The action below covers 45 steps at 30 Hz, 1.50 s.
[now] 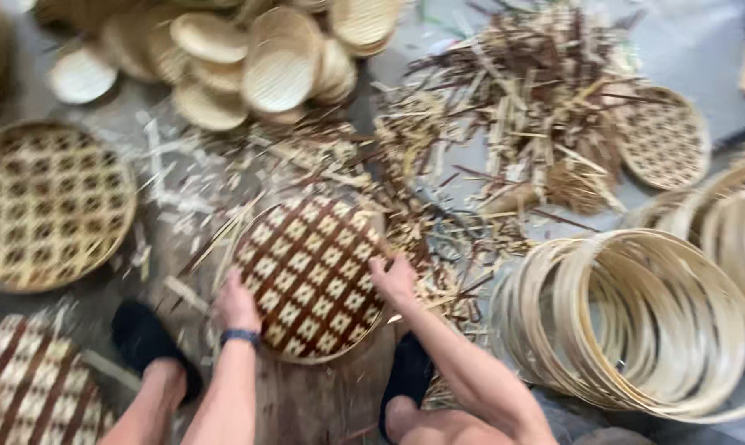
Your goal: The person assembles a woven basket by placing a pre-woven patterned base onto a wooden form, fitting a bamboo rim around the edge, and trimming the excess woven material with shears. The person repeats this process for multiple baskets, stacking the finished units.
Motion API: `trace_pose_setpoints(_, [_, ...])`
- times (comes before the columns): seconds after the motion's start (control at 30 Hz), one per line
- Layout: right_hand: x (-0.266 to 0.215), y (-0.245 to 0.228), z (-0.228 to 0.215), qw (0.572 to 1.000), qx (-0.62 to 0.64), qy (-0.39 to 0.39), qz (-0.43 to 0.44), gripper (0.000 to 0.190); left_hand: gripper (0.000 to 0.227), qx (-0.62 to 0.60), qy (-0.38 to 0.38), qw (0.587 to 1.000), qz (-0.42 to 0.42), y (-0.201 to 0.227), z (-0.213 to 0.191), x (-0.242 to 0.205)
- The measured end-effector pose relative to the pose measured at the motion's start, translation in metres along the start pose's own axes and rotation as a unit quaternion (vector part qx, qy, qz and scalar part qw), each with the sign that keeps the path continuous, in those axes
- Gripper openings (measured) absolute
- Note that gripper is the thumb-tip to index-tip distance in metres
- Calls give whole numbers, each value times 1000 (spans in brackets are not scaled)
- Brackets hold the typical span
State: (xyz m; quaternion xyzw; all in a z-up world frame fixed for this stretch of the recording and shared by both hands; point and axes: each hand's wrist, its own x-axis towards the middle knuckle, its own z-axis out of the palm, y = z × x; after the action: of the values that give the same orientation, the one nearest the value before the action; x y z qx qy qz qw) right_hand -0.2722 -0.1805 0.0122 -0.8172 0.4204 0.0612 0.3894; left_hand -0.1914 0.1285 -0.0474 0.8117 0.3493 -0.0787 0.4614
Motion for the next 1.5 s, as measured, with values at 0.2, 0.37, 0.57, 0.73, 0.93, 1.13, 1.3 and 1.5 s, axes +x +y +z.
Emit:
trace_pose_setpoints(0.2, [-15,-30,-45,980,184,57,-41,53,29,-428,109,895,-59,65,-11,-7])
trace_pose_setpoints(0.37, [1,-21,-100,877,471,-77,-53,44,54,-311,-82,920,225,109,-66,-42])
trace_pose_setpoints(0.57, [7,10,-64,827,522,-176,107,47,56,-363,-242,875,-210,62,-44,-9])
trace_pose_setpoints(0.73, [4,43,-41,929,355,-92,43,42,56,-370,-249,893,-58,28,-15,-4])
trace_pose_setpoints(0.93, [0,-27,-50,892,-48,49,-448,60,82,150,67,913,374,24,19,-123])
trace_pose_setpoints(1.13, [25,-70,-11,835,-185,-116,-506,70,89,314,-13,912,265,36,30,-167])
trace_pose_setpoints(1.3, [-24,-40,-23,931,-176,-133,-291,92,88,230,-83,862,444,27,2,-116])
trace_pose_setpoints(1.5, [-29,-31,-12,900,-113,-112,-406,100,93,85,-116,906,397,23,1,-121])
